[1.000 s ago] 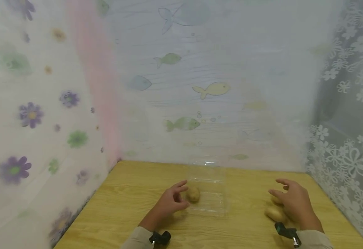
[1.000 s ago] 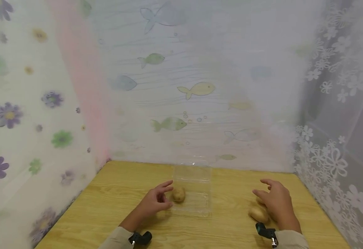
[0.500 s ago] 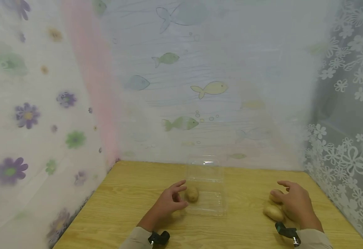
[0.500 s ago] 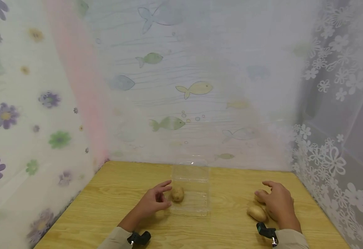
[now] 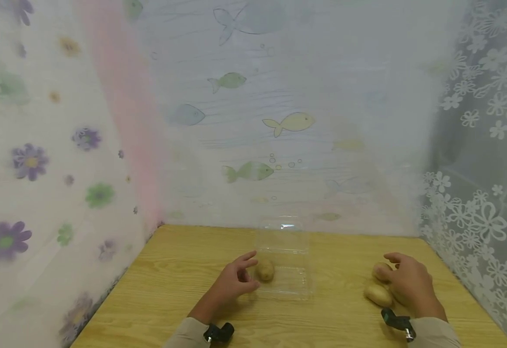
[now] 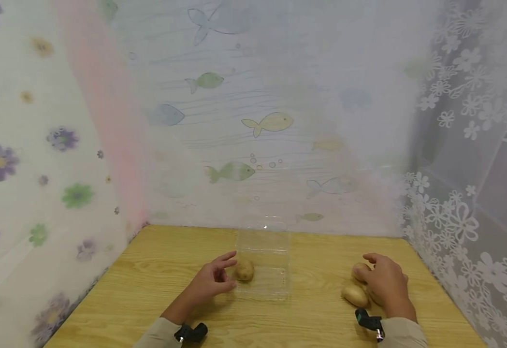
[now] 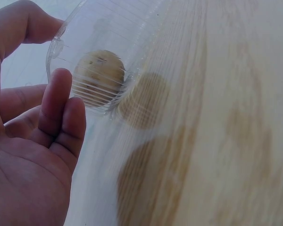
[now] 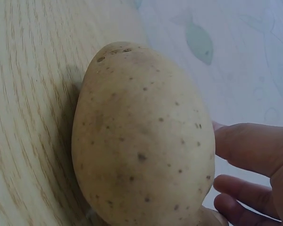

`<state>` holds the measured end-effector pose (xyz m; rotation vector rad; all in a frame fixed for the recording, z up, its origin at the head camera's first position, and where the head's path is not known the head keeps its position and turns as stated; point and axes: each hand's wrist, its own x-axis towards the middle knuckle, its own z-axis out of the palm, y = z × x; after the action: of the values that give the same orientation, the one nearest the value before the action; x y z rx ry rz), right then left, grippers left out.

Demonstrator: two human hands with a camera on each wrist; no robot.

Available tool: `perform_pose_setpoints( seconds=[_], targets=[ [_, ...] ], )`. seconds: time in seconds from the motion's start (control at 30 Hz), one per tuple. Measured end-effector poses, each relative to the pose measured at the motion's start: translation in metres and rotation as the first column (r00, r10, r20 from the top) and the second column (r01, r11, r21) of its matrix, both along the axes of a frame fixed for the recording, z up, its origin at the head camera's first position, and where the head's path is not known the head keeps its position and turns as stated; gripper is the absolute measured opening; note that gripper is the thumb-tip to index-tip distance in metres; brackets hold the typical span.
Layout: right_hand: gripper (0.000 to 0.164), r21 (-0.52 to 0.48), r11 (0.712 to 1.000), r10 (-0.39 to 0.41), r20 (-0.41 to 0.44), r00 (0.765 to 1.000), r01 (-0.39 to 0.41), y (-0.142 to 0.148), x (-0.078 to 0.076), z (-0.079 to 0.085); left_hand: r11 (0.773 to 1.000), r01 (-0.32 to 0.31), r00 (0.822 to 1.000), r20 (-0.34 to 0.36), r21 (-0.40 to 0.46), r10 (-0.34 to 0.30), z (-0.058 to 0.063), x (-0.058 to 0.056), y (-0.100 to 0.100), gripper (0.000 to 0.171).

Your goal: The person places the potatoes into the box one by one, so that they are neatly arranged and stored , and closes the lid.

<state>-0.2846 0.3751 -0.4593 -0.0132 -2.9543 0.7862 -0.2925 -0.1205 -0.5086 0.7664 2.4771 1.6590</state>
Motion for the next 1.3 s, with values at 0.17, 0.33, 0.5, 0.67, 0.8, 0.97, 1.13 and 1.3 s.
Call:
perform_pose_setpoints(
  seconds=[0.17, 0.33, 0.5, 0.67, 0.8, 0.97, 1.13, 1.3],
  targets=[
    [0.078, -0.004, 1.000, 0.005, 0.008, 1.000, -0.005, -0.001, 0.000, 0.001, 1.000, 0.004, 1.000, 0.009, 0.006, -0.004, 0.000, 0.000, -0.001, 0.073],
    [0.075, 0.002, 1.000, 0.004, 0.007, 1.000, -0.004, -0.002, -0.001, 0.000, 1.000, 0.009, 1.000, 0.006, 0.007, -0.010, 0.001, 0.000, 0.000, 0.073],
    [0.074, -0.004, 1.000, -0.012, 0.004, 1.000, 0.012, -0.004, -0.002, -0.002, 1.000, 0.015, 1.000, 0.003, 0.013, -0.015, 0.000, -0.001, -0.001, 0.072],
    [0.073, 0.009, 1.000, -0.025, -0.005, 1.000, 0.025, -0.005, -0.003, -0.004, 0.999, 0.028, 1.000, 0.008, 0.030, -0.028, -0.002, -0.003, -0.002, 0.073],
    [0.072, 0.021, 0.999, -0.031, -0.014, 0.999, 0.032, -0.005, -0.004, -0.006, 0.999, 0.031, 0.999, 0.008, 0.032, -0.032, -0.002, -0.004, -0.002, 0.073],
    [0.074, 0.027, 0.999, -0.042, 0.001, 0.999, 0.042, -0.005, -0.005, -0.008, 1.000, 0.021, 1.000, 0.003, 0.018, -0.021, -0.001, -0.003, -0.001, 0.072],
    [0.071, 0.022, 0.999, -0.044, 0.001, 0.999, 0.044, -0.005, -0.004, -0.010, 1.000, 0.013, 1.000, 0.010, 0.013, -0.013, 0.003, 0.000, -0.001, 0.072],
    [0.071, 0.043, 0.998, -0.039, -0.002, 0.999, 0.039, -0.005, -0.003, -0.011, 1.000, 0.011, 1.000, 0.023, 0.023, -0.012, 0.005, 0.002, 0.000, 0.071]
  ],
)
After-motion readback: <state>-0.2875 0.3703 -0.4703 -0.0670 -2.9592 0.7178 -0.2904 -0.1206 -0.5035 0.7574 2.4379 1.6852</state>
